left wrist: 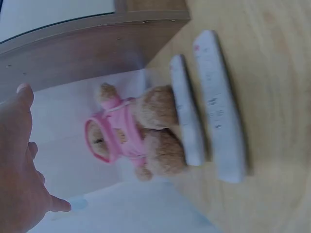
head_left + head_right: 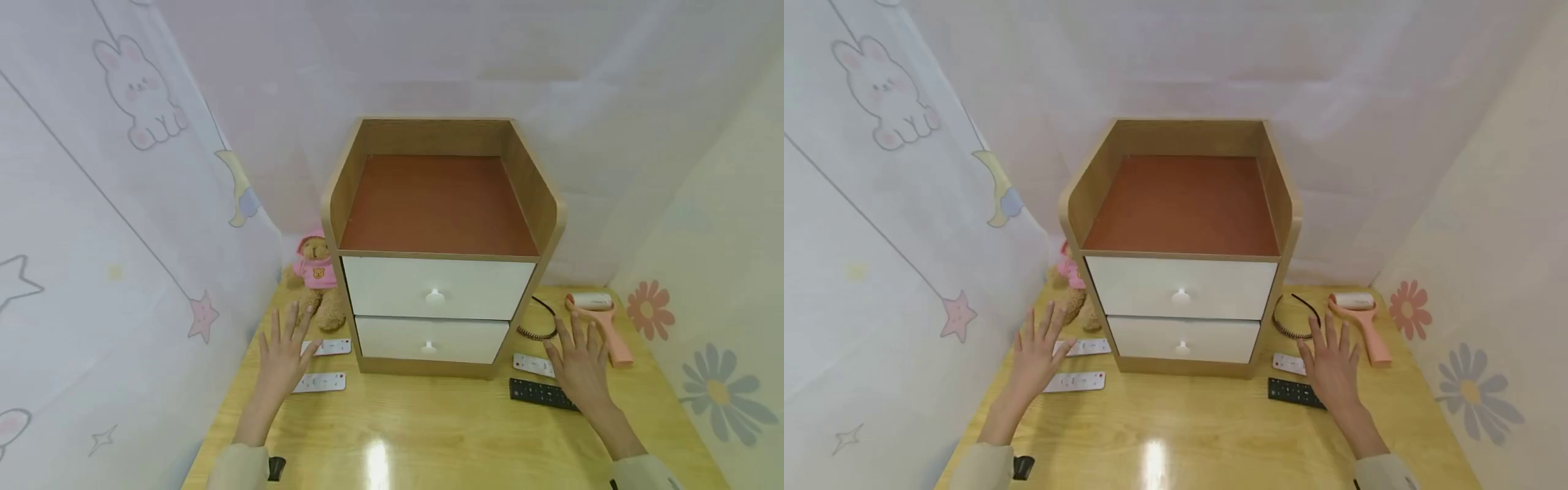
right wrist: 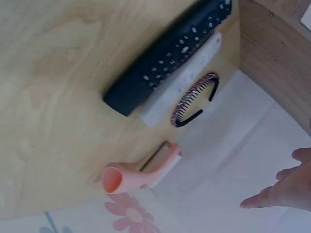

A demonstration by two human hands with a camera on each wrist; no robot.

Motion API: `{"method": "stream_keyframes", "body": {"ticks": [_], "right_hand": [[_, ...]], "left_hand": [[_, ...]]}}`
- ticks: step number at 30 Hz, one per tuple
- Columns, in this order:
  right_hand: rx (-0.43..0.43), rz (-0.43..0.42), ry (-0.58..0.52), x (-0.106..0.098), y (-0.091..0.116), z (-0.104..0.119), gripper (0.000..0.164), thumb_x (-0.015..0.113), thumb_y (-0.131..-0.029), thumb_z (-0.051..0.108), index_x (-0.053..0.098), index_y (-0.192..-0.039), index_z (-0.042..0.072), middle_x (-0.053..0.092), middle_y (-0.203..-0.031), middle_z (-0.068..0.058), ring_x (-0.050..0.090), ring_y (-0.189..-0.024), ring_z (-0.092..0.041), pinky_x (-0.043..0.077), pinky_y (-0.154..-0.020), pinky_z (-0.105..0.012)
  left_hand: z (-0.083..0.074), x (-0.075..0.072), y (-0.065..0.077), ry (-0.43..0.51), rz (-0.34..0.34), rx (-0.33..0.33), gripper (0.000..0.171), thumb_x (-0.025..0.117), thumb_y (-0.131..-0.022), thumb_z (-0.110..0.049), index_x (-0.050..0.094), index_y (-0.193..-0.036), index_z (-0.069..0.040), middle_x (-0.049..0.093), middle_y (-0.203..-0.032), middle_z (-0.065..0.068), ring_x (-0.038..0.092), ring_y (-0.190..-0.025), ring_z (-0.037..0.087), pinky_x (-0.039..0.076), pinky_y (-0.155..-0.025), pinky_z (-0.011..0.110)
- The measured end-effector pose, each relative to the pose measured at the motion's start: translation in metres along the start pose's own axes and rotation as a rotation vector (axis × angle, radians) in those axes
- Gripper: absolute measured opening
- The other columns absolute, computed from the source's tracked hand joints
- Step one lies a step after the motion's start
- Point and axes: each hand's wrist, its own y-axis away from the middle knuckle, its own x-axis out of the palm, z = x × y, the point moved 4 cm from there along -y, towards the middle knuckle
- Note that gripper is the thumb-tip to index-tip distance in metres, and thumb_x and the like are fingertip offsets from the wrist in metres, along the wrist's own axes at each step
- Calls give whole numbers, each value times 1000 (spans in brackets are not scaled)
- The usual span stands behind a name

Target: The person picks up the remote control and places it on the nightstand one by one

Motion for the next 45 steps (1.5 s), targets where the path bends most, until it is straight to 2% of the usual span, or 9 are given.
{"method": "stream_keyframes", "body": {"ticks": [5,10,14,20,24,29,31,38,45], "right_hand": [[11,44,12,6,12,-6,57,55,-99,26,33,-148,6,26,-150,-31,11,-136,-59,11,-94,-83],[-15,123,29,14,30,-7,58,64,-93,20,42,-143,1,38,-141,-33,29,-125,-61,24,-88,-82],[-19,200,13,23,41,-13,64,70,-88,18,42,-142,-2,41,-138,-33,33,-123,-61,28,-87,-80],[-4,288,32,33,51,-29,69,74,-84,21,42,-141,-3,48,-131,-33,42,-117,-59,36,-84,-76],[-9,336,45,37,58,-37,69,78,-79,21,48,-136,-4,55,-123,-32,54,-104,-54,47,-76,-67],[4,388,73,41,64,-42,67,81,-75,19,52,-132,-3,57,-119,-33,56,-100,-53,50,-71,-63],[11,397,73,42,66,-43,67,82,-74,17,53,-131,-3,56,-119,-33,56,-100,-53,50,-72,-63],[-2,385,51,47,69,-50,63,83,-72,14,57,-126,-4,56,-121,-33,56,-100,-54,50,-74,-61],[1,398,55,49,71,-54,61,83,-71,9,58,-125,-4,56,-123,-31,54,-105,-52,49,-79,-61]], "left_hand": [[-10,-33,-25,-21,-69,44,77,61,-94,-28,15,-156,-20,6,-162,5,-1,-143,48,14,-99,79],[-23,-72,-46,54,-87,65,75,56,-97,-29,10,-156,-24,5,-162,4,-4,-144,44,13,-102,77],[-32,-101,-62,138,-131,109,67,48,-101,-36,14,-156,-20,11,-161,10,-6,-145,40,14,-107,72],[-56,-148,-90,434,-158,274,72,46,-99,-47,13,-156,-19,9,-161,7,-3,-147,31,8,-113,64],[-74,-176,-107,625,-119,394,84,53,-92,-53,12,-156,-17,6,-162,2,6,-147,23,20,-111,62],[-96,-205,-121,795,-13,390,91,64,-88,-43,9,-156,-19,5,-162,-2,15,-146,22,37,-102,62],[-104,-213,-125,854,31,388,86,67,-90,-29,13,-155,-16,8,-162,-1,18,-146,23,38,-102,60],[-109,-215,-139,975,124,361,71,59,-91,8,28,-152,-11,19,-160,0,23,-144,29,47,-96,21],[-108,-212,-149,1045,146,331,69,62,-89,8,36,-149,-11,23,-159,-3,29,-141,28,44,-100,23]]}}
